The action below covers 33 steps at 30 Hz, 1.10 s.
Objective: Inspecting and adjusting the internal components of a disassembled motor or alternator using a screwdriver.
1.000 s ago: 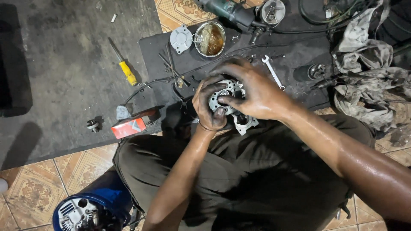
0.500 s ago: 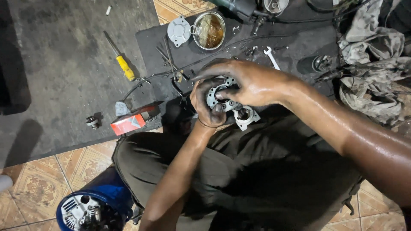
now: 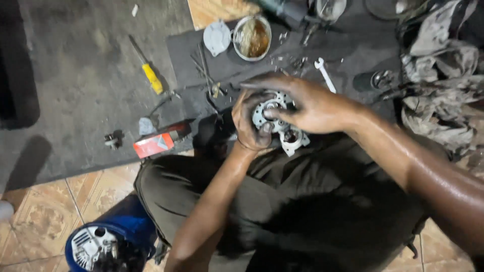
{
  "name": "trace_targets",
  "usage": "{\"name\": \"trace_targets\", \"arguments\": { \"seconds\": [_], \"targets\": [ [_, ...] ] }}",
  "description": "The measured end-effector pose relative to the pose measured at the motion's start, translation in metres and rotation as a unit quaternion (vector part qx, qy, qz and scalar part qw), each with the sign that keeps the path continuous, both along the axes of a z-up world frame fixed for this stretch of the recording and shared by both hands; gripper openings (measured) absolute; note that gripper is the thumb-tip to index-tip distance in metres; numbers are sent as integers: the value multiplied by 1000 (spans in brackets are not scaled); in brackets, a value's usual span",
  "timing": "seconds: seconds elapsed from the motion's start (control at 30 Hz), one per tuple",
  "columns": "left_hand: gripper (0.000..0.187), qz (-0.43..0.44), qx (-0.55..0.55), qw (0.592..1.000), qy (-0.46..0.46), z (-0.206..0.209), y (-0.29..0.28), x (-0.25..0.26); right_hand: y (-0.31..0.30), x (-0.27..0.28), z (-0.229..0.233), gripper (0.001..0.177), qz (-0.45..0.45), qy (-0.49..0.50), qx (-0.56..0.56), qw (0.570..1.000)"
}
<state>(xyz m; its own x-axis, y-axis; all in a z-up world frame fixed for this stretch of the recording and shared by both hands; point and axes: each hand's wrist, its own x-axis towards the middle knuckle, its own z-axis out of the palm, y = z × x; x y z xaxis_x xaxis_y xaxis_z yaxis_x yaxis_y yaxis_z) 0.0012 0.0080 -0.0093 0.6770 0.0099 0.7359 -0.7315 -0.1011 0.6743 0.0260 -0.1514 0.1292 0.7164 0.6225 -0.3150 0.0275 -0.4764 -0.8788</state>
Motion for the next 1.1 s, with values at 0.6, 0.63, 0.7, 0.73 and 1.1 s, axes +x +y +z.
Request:
{"name": "trace_targets", "arguments": {
  "seconds": [0.6, 0.63, 0.7, 0.73, 1.1],
  "targets": [
    [58, 10, -26, 999, 26, 19, 0, -6, -2, -55, -44, 39, -228, -97, 109, 963],
    [58, 9, -35, 999, 30, 20, -1, -6, 2, -56, -43, 37, -238, -97, 115, 960],
    [57, 9, -45, 998, 34, 23, -2, -7, 8, -56, -39, 36, -245, -98, 119, 957],
    [59, 7, -45, 998, 36, 25, -3, -8, 10, -56, -36, 35, -248, -108, 126, 954],
    [53, 20, -49, 997, 64, 41, -3, -12, 0, -69, -45, 38, -289, -70, 116, 948]
  ]
}}
